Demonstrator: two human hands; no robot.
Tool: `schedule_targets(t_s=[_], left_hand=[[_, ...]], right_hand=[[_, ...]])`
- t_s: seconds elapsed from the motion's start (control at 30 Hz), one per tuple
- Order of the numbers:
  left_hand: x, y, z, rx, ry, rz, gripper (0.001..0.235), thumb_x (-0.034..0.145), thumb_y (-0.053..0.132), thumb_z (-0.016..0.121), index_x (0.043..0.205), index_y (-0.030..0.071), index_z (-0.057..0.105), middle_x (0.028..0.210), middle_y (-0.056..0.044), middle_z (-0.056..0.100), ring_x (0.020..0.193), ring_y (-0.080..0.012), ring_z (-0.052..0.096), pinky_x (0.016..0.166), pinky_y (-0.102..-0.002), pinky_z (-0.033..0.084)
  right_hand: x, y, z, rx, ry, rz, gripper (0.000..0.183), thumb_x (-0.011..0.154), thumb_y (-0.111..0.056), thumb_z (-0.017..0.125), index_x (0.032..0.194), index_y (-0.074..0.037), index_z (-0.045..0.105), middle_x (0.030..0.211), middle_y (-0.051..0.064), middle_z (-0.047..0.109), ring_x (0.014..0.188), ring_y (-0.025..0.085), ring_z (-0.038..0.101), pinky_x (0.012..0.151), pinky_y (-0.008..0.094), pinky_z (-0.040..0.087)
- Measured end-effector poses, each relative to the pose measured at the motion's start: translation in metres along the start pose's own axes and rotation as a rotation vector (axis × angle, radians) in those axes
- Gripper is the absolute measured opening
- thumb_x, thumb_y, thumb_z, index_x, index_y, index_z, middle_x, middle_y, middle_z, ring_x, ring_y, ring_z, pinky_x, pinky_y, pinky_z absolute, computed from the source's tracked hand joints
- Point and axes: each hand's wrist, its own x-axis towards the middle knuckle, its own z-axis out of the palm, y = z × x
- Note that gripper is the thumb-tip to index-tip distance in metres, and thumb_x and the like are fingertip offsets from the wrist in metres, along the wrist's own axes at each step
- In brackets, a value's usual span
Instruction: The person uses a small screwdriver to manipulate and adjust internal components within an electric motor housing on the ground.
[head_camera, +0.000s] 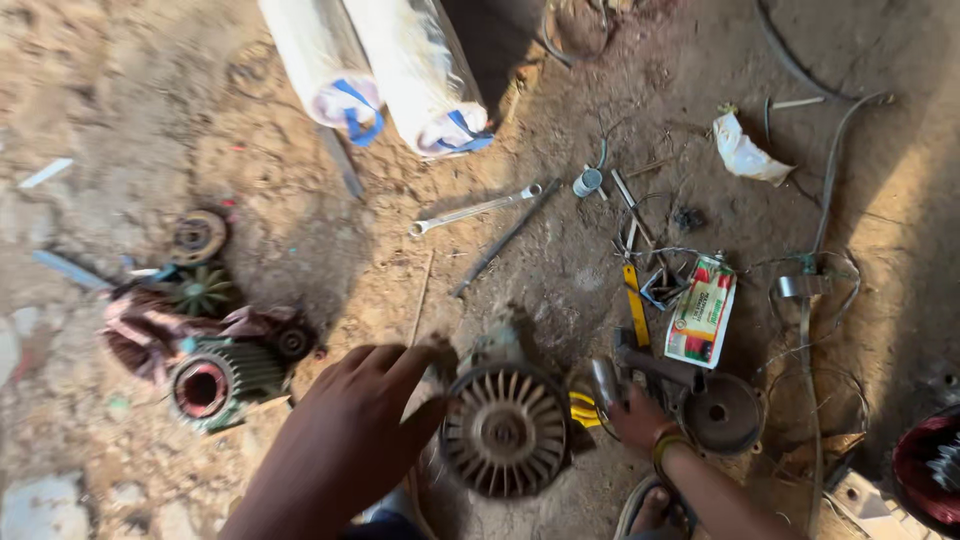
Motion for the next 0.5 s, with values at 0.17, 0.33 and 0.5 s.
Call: schedule_targets(t_s=[0.17,0.33,0.5], left_hand=[[-0.032,0.011,0.017,0.048,0.045,-0.018,0.048,0.092,0.041,0.063,0.135,0.021,0.061,0.113,-0.01,0.07,0.108,-0.0313,0.066,0.09,-0.047,0.053],[-0.049,-0.006,0.049,0.03,0.12,0.004,0.037,0.095,0.043,0.062,0.121,0.017,0.068,0.105,-0.013,0.073,0.101,-0.0335,0.07,0.087,-0.049,0.056],[-0.046,-0.016,0.074,-0.019,0.16,-0.019,0.036,0.096,0.042,0.062,0.121,0.017,0.067,0.111,-0.013,0.073,0.104,-0.034,0.07,0.091,-0.048,0.056]], right_hand=[[-0.01,-0.037,-0.03,-0.007,0.062,0.012,0.05,0.095,-0.04,0.063,0.13,-0.006,0.063,0.115,0.022,0.074,0.108,0.038,0.071,0.095,0.045,0.055],[-0.094,-0.127,-0.094,0.274,0.14,-0.179,0.04,0.098,-0.035,0.06,0.125,-0.007,0.07,0.103,0.008,0.079,0.088,0.02,0.076,0.081,0.035,0.058],[-0.197,-0.192,-0.142,0.674,-0.03,-0.215,0.033,0.101,-0.024,0.056,0.123,-0.004,0.07,0.098,0.007,0.078,0.081,0.016,0.075,0.074,0.034,0.061]])
